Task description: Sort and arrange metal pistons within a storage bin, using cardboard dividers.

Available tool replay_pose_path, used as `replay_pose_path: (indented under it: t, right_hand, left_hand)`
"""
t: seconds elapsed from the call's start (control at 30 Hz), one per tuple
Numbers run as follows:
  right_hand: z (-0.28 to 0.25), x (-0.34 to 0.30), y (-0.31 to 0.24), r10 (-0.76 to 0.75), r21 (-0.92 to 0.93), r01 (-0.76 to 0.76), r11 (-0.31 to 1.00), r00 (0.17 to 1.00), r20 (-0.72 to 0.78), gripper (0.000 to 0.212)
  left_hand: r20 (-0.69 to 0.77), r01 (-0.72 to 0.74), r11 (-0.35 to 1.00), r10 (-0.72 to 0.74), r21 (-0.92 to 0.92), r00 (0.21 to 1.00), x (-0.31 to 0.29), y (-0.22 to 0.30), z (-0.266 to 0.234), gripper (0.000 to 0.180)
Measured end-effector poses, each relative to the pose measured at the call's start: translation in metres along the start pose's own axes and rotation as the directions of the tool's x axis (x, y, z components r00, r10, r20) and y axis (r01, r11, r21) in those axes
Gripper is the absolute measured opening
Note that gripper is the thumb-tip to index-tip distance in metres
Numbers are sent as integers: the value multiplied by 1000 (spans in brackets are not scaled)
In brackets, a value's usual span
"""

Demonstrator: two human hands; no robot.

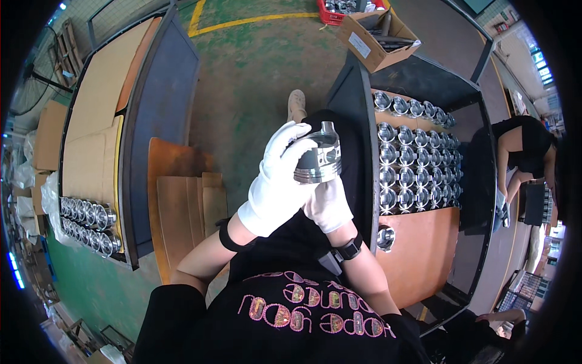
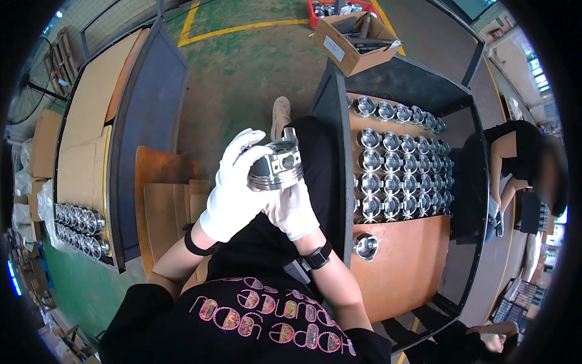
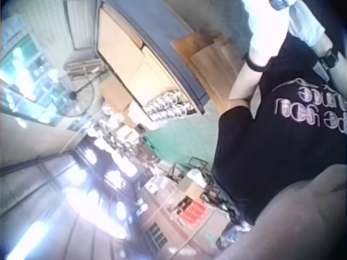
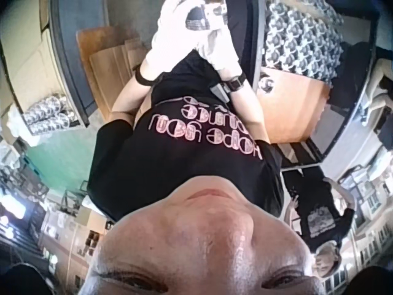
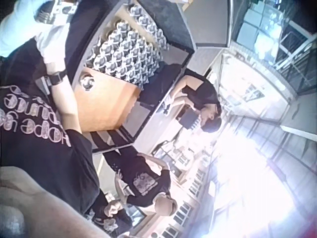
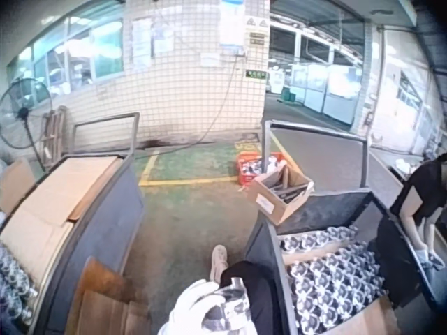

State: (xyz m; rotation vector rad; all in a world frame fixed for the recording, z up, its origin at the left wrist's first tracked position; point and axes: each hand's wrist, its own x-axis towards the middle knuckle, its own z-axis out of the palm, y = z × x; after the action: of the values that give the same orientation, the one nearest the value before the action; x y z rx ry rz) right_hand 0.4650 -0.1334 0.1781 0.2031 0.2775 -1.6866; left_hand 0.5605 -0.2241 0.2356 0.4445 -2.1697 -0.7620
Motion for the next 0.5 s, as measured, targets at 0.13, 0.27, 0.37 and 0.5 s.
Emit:
replay_pose_path:
  t: [0.13, 0.27, 0.37, 0.5]
  right_hand:
    - [15, -4, -7, -28, -84, 30, 996, 999, 24, 49]
    - [26, -6, -12, -203, -310, 221, 925, 975, 90, 54]
    - [17, -6, -3, -392, -525, 365, 769, 918, 64, 48]
    - [11, -9, 1, -500, -651, 414, 636, 864, 60, 45]
  left_hand:
    - [29, 38, 999, -38, 24, 999, -6, -6, 0, 66]
    - [-41, 125, 992, -125, -4, 991, -12, -12, 11, 69]
    - [-74, 121, 993, -121, -1, 990, -11, -11, 16, 74]
    - [-81, 128, 991, -131, -43, 988, -17, -23, 18, 78]
